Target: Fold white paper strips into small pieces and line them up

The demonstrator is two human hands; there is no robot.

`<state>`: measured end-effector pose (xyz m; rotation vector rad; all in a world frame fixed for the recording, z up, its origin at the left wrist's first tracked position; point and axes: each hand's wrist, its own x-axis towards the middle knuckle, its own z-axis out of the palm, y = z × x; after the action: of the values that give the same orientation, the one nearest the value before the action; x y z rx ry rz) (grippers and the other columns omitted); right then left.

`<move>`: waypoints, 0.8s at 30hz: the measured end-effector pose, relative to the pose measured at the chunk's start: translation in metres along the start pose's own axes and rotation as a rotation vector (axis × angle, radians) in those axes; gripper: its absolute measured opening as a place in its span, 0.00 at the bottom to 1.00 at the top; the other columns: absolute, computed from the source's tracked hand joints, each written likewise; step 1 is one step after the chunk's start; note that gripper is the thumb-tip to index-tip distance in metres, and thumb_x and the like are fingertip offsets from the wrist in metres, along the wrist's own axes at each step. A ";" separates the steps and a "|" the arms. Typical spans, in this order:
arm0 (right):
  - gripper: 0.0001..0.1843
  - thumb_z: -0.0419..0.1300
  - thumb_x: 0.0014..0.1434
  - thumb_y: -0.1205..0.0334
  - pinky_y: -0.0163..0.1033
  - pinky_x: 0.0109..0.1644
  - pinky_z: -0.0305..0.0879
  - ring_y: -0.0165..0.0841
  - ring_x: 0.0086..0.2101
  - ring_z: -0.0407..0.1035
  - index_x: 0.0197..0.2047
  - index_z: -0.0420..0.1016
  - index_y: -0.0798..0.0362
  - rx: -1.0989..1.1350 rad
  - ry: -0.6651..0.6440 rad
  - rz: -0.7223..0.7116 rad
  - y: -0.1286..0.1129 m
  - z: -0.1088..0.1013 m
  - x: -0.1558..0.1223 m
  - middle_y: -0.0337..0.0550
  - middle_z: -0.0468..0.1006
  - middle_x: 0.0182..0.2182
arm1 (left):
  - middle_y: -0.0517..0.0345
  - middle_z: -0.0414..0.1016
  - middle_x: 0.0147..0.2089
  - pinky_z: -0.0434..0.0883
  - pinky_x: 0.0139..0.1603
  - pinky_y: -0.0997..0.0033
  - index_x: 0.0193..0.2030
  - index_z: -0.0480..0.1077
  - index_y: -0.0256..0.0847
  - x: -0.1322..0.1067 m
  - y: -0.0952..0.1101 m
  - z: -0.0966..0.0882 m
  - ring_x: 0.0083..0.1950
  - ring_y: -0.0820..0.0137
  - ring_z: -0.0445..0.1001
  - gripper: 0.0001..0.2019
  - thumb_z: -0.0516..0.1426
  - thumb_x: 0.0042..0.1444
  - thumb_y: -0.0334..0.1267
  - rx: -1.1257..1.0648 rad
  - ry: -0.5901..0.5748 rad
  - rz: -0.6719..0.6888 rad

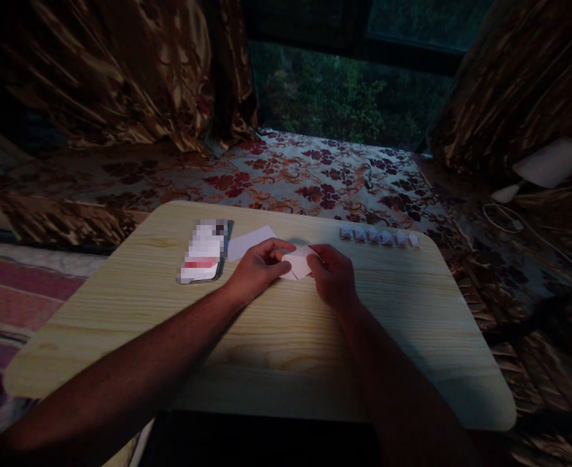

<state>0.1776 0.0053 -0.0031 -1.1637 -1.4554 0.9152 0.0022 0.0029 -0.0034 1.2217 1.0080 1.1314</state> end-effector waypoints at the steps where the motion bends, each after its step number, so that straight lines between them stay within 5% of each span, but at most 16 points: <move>1: 0.11 0.62 0.56 0.55 0.33 0.25 0.70 0.29 0.23 0.71 0.38 0.79 0.54 0.019 0.002 0.010 0.000 0.000 0.000 0.38 0.78 0.25 | 0.65 0.70 0.25 0.55 0.23 0.78 0.45 0.72 0.38 0.000 -0.001 0.000 0.21 0.80 0.62 0.17 0.62 0.46 0.30 -0.006 -0.006 0.003; 13: 0.12 0.64 0.53 0.58 0.32 0.24 0.62 0.27 0.20 0.67 0.39 0.78 0.55 0.007 0.050 0.040 -0.004 -0.003 0.001 0.35 0.74 0.20 | 0.66 0.68 0.26 0.60 0.26 0.77 0.47 0.71 0.39 -0.002 0.003 0.001 0.24 0.78 0.63 0.18 0.60 0.47 0.29 0.035 0.051 0.113; 24: 0.08 0.63 0.52 0.60 0.33 0.24 0.58 0.28 0.21 0.64 0.35 0.74 0.53 -0.034 0.046 -0.009 -0.004 0.000 -0.003 0.35 0.73 0.21 | 0.62 0.72 0.32 0.64 0.31 0.75 0.42 0.71 0.41 -0.009 -0.006 0.004 0.30 0.75 0.68 0.11 0.60 0.51 0.34 0.382 0.191 0.274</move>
<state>0.1772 0.0019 -0.0001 -1.1944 -1.4435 0.8552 0.0055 -0.0071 -0.0091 1.6157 1.2699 1.3257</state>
